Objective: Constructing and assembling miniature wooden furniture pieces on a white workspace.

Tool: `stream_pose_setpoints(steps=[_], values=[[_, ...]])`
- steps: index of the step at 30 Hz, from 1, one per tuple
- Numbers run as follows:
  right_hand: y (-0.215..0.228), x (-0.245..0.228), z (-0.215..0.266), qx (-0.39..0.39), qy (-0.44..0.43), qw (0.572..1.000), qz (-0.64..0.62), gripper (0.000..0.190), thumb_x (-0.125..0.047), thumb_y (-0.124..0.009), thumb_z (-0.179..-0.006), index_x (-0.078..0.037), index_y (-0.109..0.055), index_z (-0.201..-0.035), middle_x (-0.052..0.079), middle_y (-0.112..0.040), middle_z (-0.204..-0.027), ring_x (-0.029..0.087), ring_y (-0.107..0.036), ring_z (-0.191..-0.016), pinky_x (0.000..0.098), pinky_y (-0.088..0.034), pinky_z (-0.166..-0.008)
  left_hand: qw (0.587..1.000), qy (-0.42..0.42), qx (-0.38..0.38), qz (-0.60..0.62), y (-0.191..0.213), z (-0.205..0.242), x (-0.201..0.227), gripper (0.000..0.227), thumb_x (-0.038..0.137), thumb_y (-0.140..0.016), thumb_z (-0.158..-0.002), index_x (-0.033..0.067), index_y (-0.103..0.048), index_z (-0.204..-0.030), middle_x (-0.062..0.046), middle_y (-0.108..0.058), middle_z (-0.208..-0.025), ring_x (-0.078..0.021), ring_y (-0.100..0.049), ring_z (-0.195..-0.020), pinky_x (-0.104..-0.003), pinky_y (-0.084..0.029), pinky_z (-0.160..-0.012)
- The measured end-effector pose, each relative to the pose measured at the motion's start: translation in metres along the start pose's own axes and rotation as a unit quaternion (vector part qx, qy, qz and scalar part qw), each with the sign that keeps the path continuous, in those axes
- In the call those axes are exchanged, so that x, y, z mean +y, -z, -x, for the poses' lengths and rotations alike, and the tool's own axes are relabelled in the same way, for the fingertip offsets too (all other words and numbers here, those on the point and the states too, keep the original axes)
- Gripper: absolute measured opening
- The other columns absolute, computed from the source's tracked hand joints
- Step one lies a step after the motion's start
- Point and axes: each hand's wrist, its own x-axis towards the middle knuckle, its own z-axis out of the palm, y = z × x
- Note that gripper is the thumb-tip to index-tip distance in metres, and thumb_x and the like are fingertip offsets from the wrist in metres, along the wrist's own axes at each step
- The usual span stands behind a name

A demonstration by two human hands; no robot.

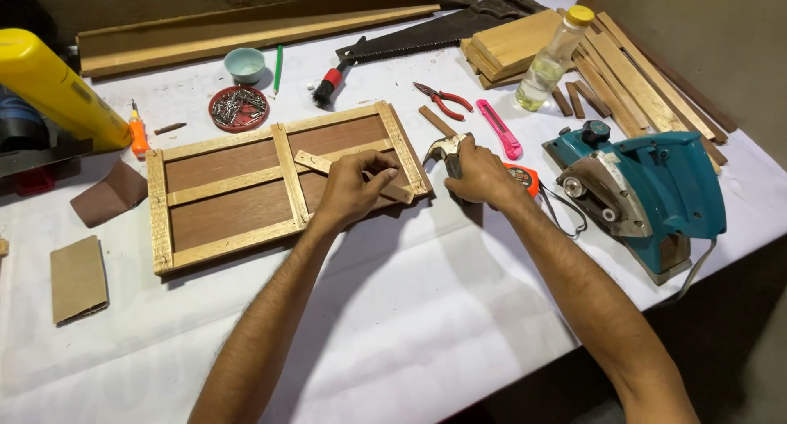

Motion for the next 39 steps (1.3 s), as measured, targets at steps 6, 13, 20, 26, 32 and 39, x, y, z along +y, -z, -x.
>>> stream_pose_setpoints(steps=[6, 13, 20, 26, 32, 39], values=[[0.031, -0.031, -0.004, -0.091, -0.128, 0.986, -0.057, 0.084, -0.015, -0.057, -0.092, 0.021, -0.007, -0.15, 0.031, -0.069, -0.086, 0.039, -0.076, -0.077, 0.0471, -0.064, -0.062, 0.998, 0.065, -0.017, 0.005, -0.013, 0.003, -0.009, 0.012, 0.02, -0.07, -0.094, 0.012, -0.077, -0.101, -0.007, -0.077, -0.098, -0.0148, -0.075, -0.084, -0.032, -0.066, -0.074], [0.039, 0.006, -0.006, 0.081, -0.003, 0.978, -0.19, 0.057, -0.017, -0.071, -0.088, 0.008, -0.041, -0.13, 0.023, -0.064, -0.09, 0.023, -0.064, -0.069, 0.0384, -0.048, -0.05, 0.999, 0.028, -0.02, -0.029, -0.012, 0.001, -0.02, 0.011, 0.024, -0.076, -0.09, 0.0135, -0.079, -0.091, -0.005, -0.077, -0.096, -0.0138, -0.071, -0.09, -0.033, -0.062, -0.078], [0.067, -0.029, 0.035, -0.008, 0.115, 0.97, -0.212, 0.035, -0.033, -0.055, -0.106, 0.0, -0.065, -0.112, 0.013, -0.066, -0.073, 0.021, -0.064, -0.063, 0.0397, -0.053, -0.057, 0.999, 0.012, -0.028, -0.038, -0.009, 0.0, -0.024, 0.013, 0.027, -0.079, -0.085, 0.0158, -0.08, -0.091, -0.001, -0.075, -0.099, -0.0166, -0.065, -0.101, -0.04, -0.057, -0.09], [0.072, -0.054, 0.056, 0.024, 0.19, 0.966, -0.171, 0.034, -0.031, -0.057, -0.101, 0.002, -0.064, -0.108, 0.008, -0.066, -0.067, 0.021, -0.064, -0.059, 0.0389, -0.051, -0.055, 0.998, 0.003, -0.033, -0.059, -0.004, 0.0, -0.019, 0.016, 0.03, -0.081, -0.084, 0.0157, -0.081, -0.09, -0.001, -0.072, -0.088, -0.0158, -0.063, -0.092, -0.04, -0.055, -0.083], [0.078, -0.057, 0.069, 0.1, 0.234, 0.949, -0.186, 0.032, -0.029, -0.056, -0.104, 0.002, -0.065, -0.103, 0.008, -0.065, -0.071, 0.018, -0.063, -0.06, 0.0375, -0.051, -0.054, 0.998, 0.023, -0.042, -0.044, -0.007, 0.001, -0.024, 0.016, 0.032, -0.079, -0.084, 0.0189, -0.081, -0.093, 0.001, -0.07, -0.086, -0.0144, -0.062, -0.088, -0.037, -0.057, -0.079], [0.061, -0.064, 0.067, -0.03, 0.168, 0.979, -0.112, 0.035, -0.029, -0.058, -0.099, 0.002, -0.06, -0.116, 0.012, -0.066, -0.066, 0.023, -0.064, -0.057, 0.0425, -0.049, -0.054, 0.999, -0.025, -0.018, -0.041, -0.014, -0.002, -0.036, 0.013, 0.028, -0.082, -0.08, 0.017, -0.081, -0.087, 0.001, -0.076, -0.097, -0.0164, -0.066, -0.103, -0.044, -0.054, -0.098]])
